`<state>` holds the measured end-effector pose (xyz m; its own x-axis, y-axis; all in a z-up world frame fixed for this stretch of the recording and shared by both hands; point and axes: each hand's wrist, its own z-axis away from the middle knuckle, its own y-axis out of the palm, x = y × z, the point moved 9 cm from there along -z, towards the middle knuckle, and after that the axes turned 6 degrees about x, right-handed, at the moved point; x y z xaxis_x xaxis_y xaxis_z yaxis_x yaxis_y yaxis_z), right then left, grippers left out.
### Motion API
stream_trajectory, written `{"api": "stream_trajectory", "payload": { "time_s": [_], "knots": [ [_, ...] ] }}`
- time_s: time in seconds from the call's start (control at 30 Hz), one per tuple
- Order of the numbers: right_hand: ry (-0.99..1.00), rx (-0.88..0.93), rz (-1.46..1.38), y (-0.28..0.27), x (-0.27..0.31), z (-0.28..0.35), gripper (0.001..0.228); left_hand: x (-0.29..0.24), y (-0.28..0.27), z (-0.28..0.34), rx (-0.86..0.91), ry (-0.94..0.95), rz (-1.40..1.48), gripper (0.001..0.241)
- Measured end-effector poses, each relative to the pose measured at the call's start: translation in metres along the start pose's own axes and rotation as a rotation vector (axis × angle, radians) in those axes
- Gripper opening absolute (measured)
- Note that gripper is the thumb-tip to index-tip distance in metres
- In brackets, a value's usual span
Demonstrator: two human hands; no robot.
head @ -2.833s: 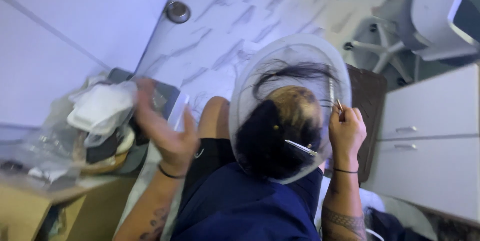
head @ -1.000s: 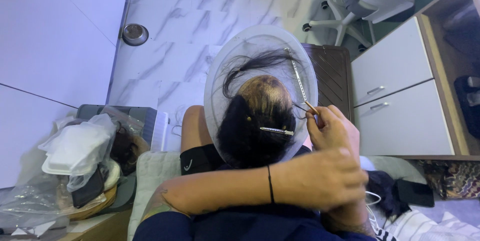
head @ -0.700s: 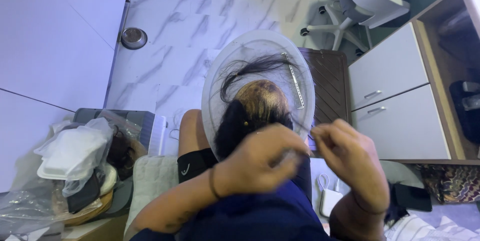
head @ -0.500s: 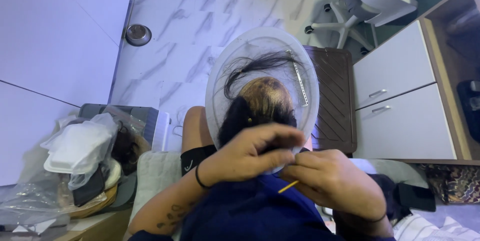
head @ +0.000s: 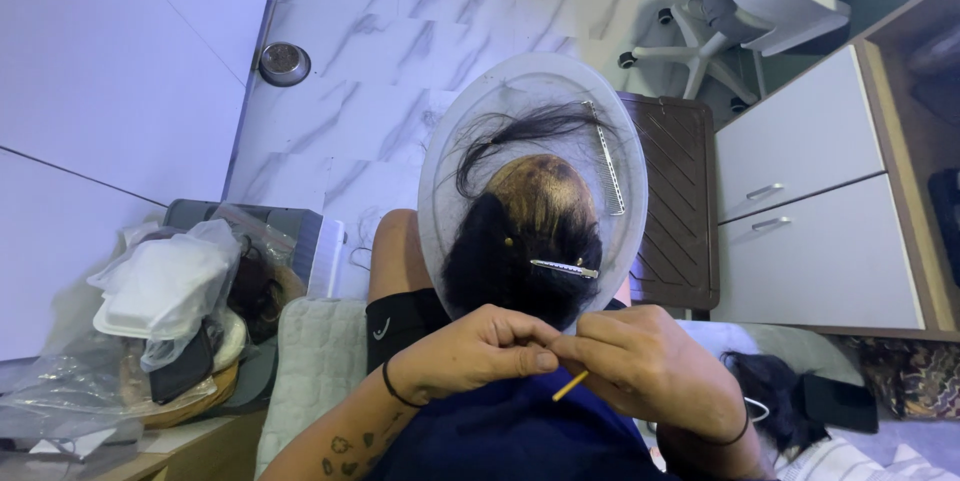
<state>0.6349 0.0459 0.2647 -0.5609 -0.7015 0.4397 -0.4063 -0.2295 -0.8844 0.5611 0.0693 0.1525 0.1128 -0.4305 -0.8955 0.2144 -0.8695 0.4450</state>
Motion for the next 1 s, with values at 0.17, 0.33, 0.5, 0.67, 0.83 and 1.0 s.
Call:
{"api": "stream_trajectory", "payload": {
  "time_s": [0.17, 0.33, 0.5, 0.67, 0.83, 1.0],
  "knots": [
    [-0.013, -0.041, -0.035, -0.001, -0.004, -0.004, 0.011, 0.016, -0.012, 0.010, -0.154, -0.155, 0.130, 0.027],
    [-0.015, -0.052, -0.093, 0.001, -0.016, -0.001, 0.009, 0.026, -0.026, 0.011, -0.290, -0.128, 0.185, 0.015],
    [0.033, -0.140, -0.157, -0.007, -0.033, 0.001, 0.012, -0.019, -0.027, 0.010, -0.426, 0.067, -0.253, 0.009],
    [0.072, -0.226, -0.271, -0.015, -0.045, 0.006, 0.006, -0.087, 0.005, 0.016, -0.507, 0.529, -0.866, 0.009],
    [0.104, -0.297, -0.344, -0.019, -0.049, 0.013, 0.007, -0.107, 0.020, 0.020, -0.476, 0.723, -1.055, 0.011],
    [0.191, -0.471, -0.454, -0.006, -0.076, 0.034, 0.012, -0.122, 0.004, 0.015, -0.553, 0.809, -0.984, 0.006]
  ]
}}
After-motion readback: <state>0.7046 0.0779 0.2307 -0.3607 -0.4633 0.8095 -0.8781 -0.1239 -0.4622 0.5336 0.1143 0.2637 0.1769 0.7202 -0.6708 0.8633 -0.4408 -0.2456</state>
